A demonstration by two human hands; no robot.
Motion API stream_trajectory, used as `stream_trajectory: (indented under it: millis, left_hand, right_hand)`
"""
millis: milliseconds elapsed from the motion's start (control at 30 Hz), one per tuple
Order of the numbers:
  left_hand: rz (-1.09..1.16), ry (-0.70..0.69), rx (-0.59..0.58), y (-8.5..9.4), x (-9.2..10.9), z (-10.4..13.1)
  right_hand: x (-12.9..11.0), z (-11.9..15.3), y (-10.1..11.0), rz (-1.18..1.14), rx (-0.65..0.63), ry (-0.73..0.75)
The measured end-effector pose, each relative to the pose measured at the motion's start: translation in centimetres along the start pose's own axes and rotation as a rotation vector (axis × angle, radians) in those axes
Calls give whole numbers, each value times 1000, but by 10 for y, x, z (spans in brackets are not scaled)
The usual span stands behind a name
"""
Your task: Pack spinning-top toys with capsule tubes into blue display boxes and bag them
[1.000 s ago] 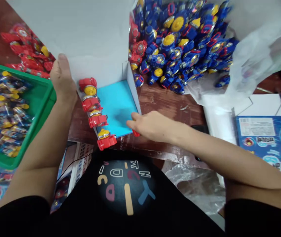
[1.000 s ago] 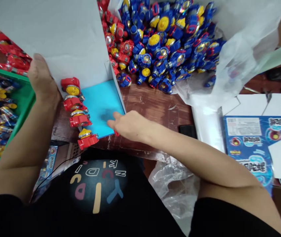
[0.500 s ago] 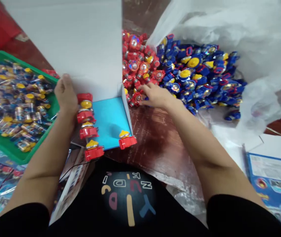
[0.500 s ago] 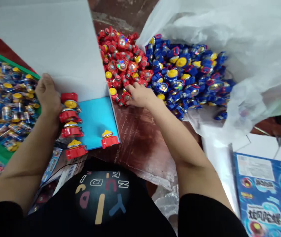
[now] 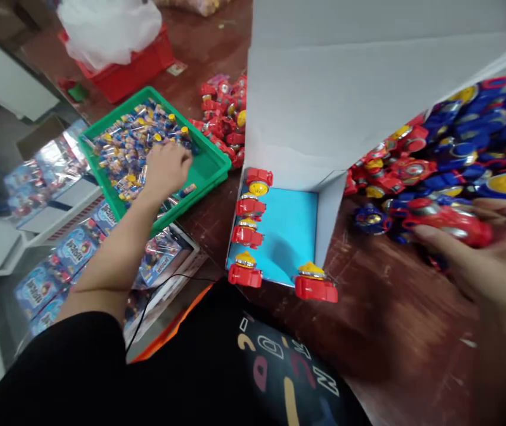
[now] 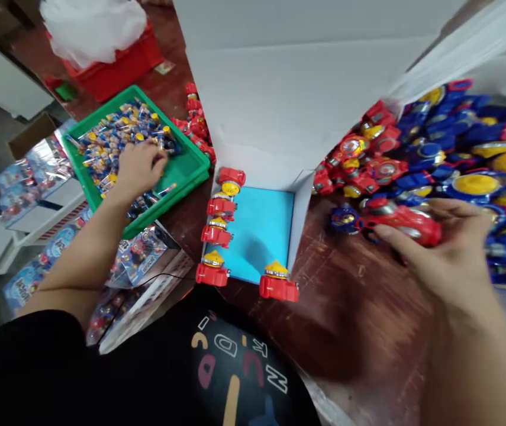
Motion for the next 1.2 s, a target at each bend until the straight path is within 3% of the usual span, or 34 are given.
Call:
stream_trajectory:
  millis: [67,133,233,333,367,433,500,533,600,733,833,933,1033,1100,1200]
  left_hand:
    - [-118,92,-222,0,-35,4]
    - [-112,88,-326,-5,-49,3]
    - [-64,44,-241,-2,-38,7]
    - [81,-63,93,20,2,31]
    - [194,-174,170,27,22,44]
    - [349,-439,15,34,71,71]
    - [359,-669,-385,28,122,94]
    - [377,-731,-511,23,143,101]
    - [405,-826,-634,12,173,106]
    - [322,-973,-523,0,184,100]
    - [133,-1100,-323,-7,179,99]
    - [-96,-1253,-27,-13,175,98]
    - [-237,-1367,244,-12,173,92]
    - [-219,-1336,278,-6,173,87]
    - [-76,-1134,75,2,178,80]
  right_hand:
    - [-19,11,-1,26,31,-153]
    - [-40,12,-11,68,-6,-204]
    - [-77,7,-30,115,-146,-19]
    - [-115,5,-42,259,-273,137]
    - [-126,5,-47,312,-297,178]
    - [-143,3,-59,386,-332,279]
    - [-150,-1,-72,410,-388,372]
    - [-152,-2,-77,415,-422,402]
    - [-153,-4,-84,438,-494,428]
    - [-156,1,-81,573,-623,390]
    - [-157,7,-80,549,-650,333]
    - [-153,10,-86,137,-652,127]
    - [-152,10,-91,-393,-715,-276]
    - [-157,8,-87,-550,-688,-422]
    - [-169,2,-77,-491,-570,-398]
Point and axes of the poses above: each hand's wrist, its own z-axis away from the middle knuckle, its own y-axis out of the back of the hand, x = y × z, the point moved 1 cm from there along -z, towards the middle knuckle, and after that the axes turned 15 degrees about -x, right-handed, at the moved point
